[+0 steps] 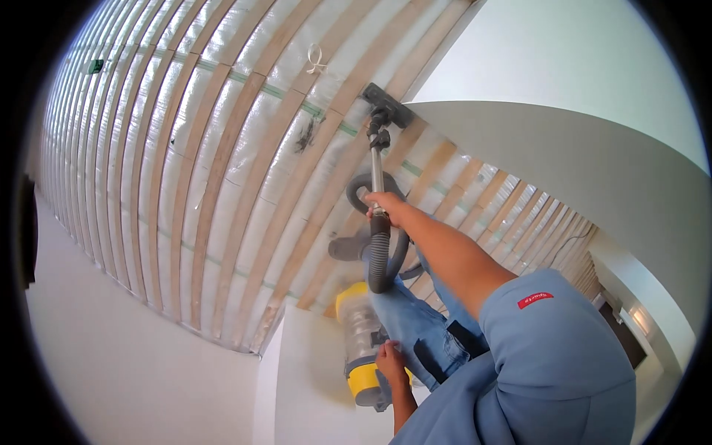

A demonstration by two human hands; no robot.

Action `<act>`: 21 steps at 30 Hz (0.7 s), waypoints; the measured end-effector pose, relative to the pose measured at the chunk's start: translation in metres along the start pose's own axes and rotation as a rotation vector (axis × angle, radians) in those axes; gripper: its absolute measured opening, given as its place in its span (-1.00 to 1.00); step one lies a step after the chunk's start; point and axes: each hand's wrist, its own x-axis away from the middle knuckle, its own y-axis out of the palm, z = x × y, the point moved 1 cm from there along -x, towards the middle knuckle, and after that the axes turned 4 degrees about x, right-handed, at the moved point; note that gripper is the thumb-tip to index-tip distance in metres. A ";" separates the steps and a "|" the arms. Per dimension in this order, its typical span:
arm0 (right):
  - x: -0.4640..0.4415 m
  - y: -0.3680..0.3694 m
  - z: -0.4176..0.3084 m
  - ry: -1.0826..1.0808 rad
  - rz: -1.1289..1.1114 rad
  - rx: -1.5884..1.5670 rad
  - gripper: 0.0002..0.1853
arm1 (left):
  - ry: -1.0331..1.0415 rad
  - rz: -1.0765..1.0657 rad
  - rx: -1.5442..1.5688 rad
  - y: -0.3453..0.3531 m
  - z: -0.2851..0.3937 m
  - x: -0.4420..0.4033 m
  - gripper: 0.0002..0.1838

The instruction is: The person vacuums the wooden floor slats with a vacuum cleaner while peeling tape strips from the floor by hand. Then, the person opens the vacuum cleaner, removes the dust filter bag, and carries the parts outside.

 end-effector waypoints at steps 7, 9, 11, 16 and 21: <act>0.005 0.034 -0.010 -0.018 0.007 -0.019 -0.73 | 0.007 -0.108 -0.183 -0.025 0.047 -0.030 -0.68; 0.020 0.054 -0.022 -0.106 0.039 0.016 -0.74 | -0.023 -0.146 -0.161 -0.031 0.054 -0.040 -0.69; 0.034 0.069 -0.028 -0.114 0.014 -0.012 -0.74 | -0.047 -0.195 -0.147 -0.040 0.062 -0.060 -0.69; 0.012 0.093 -0.008 -0.140 0.026 0.136 -0.74 | -0.075 -0.279 -0.239 -0.086 0.106 -0.099 -0.71; -0.033 0.160 0.077 -0.044 -0.027 0.203 -0.70 | -0.089 -0.236 -0.014 -0.166 0.128 -0.133 -0.75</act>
